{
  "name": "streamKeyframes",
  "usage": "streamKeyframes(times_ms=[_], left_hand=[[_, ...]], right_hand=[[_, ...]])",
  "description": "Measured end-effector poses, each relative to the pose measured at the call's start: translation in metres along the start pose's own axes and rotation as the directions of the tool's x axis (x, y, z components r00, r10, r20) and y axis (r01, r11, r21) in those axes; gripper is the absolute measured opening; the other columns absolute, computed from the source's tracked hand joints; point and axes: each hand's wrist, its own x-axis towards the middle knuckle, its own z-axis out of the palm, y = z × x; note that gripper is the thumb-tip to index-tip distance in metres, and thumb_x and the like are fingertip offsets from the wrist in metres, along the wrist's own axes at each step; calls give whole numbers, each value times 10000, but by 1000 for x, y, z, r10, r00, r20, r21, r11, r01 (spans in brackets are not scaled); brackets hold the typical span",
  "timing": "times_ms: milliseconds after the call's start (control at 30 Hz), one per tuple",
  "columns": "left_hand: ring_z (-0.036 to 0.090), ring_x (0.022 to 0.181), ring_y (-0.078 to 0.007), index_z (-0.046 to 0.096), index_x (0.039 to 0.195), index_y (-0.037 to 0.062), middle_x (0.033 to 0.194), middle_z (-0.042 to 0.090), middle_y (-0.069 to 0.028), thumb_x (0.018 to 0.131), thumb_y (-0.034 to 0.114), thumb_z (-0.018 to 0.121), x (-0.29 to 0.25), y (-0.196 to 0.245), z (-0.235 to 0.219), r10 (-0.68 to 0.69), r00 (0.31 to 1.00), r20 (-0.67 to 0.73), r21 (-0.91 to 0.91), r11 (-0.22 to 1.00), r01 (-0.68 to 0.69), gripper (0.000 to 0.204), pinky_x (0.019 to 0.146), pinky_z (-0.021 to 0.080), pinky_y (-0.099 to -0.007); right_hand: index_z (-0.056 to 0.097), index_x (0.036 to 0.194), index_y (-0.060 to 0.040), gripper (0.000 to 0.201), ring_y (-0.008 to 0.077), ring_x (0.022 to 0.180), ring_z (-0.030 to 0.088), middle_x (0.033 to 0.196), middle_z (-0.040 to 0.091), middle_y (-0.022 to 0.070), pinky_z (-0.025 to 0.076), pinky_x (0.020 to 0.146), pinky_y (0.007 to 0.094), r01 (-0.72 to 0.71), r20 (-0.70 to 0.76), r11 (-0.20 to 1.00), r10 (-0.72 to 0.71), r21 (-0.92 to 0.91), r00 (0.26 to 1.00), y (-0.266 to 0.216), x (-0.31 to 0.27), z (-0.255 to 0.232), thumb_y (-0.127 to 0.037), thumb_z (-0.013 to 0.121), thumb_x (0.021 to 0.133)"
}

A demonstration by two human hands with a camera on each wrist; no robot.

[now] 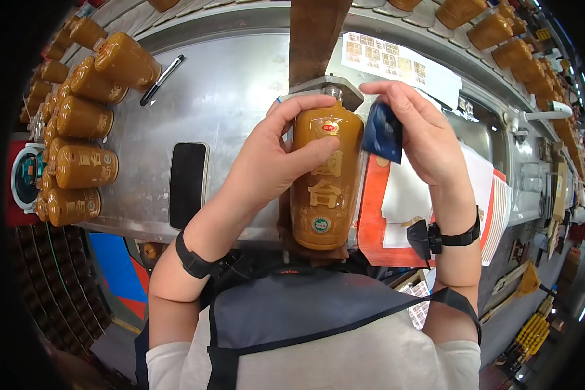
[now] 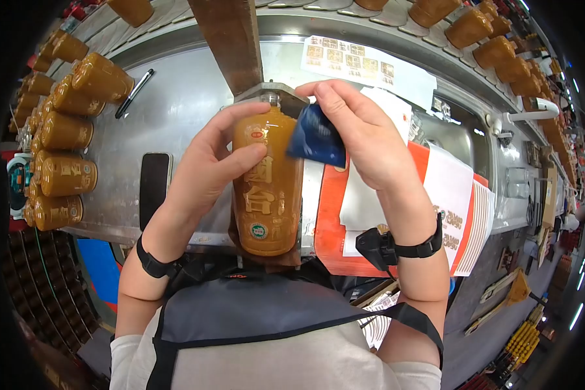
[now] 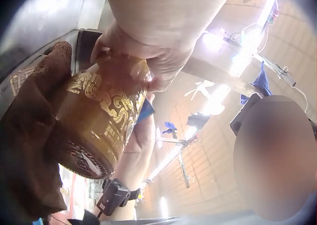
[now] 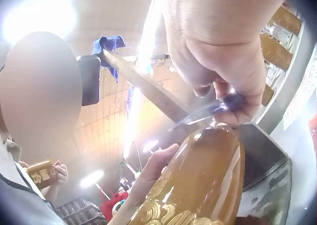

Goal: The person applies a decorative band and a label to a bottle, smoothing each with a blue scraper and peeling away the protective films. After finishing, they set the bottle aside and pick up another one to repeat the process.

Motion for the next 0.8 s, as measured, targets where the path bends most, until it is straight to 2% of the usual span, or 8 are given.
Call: streamKeyframes(times_ms=[33,100,133,200,333,533,667,800], left_hand=[[535,1221,-147,565,1344,61,1283,581,-55,901,34,672,-1,0,0,-1,1000,-3,-2,1000,1,457,1015,452,-301],[529,1237,-159,543,1365,59,1314,556,-67,908,22,666,-3,-1,0,35,999,17,-20,999,-35,475,1029,460,-322],[529,1237,-159,543,1365,59,1314,556,-67,908,22,666,-4,-1,0,37,999,13,-24,999,-36,475,1029,460,-322],[520,1255,-164,547,1357,49,1335,529,-74,926,29,655,-6,-1,-1,91,996,20,44,995,-92,444,1047,464,-337],[523,1254,-165,555,1347,42,1335,518,-78,937,34,649,-5,-1,-4,109,994,25,57,992,-110,421,1057,465,-349],[547,1229,-167,567,1333,39,1316,524,-82,944,31,643,-1,-4,-7,117,993,34,54,992,-118,397,1038,487,-333],[553,1225,-167,559,1337,31,1319,515,-78,952,33,635,-1,-4,-7,118,992,39,53,991,-120,393,1038,493,-326],[562,1222,-174,552,1341,26,1343,493,-75,956,38,633,-2,-3,-8,92,994,50,35,995,-94,393,1034,497,-317]], right_hand=[[657,1205,-59,289,40,878,562,936,611,-12,462,715,169,-2,3,1000,2,-1,1000,-1,0,1,-272,552,1041],[644,1224,-53,287,56,893,565,959,612,-1,473,733,180,90,-116,988,-105,-128,988,-3,-1,3,-214,646,986],[637,1221,-43,321,64,914,564,974,613,9,473,785,198,59,-105,989,-73,-133,992,-6,-2,0,-163,709,932],[639,1211,-40,317,65,915,563,976,615,8,469,798,203,73,-114,979,-96,-192,989,-9,-4,1,-165,710,929],[646,1181,-33,302,63,912,562,980,626,4,459,815,210,94,-122,955,-133,-280,984,-15,-11,5,-158,718,916],[649,1173,-26,290,62,921,574,985,646,3,466,822,211,57,-55,961,-75,-270,996,-19,-15,8,-143,716,917],[649,1174,-26,285,61,922,577,989,648,4,469,823,209,77,-36,961,-89,-265,995,-18,-14,8,-136,712,919],[648,1183,-24,286,59,901,581,990,647,5,476,801,204,103,-90,958,-132,-266,987,-20,-6,7,-132,703,924]])
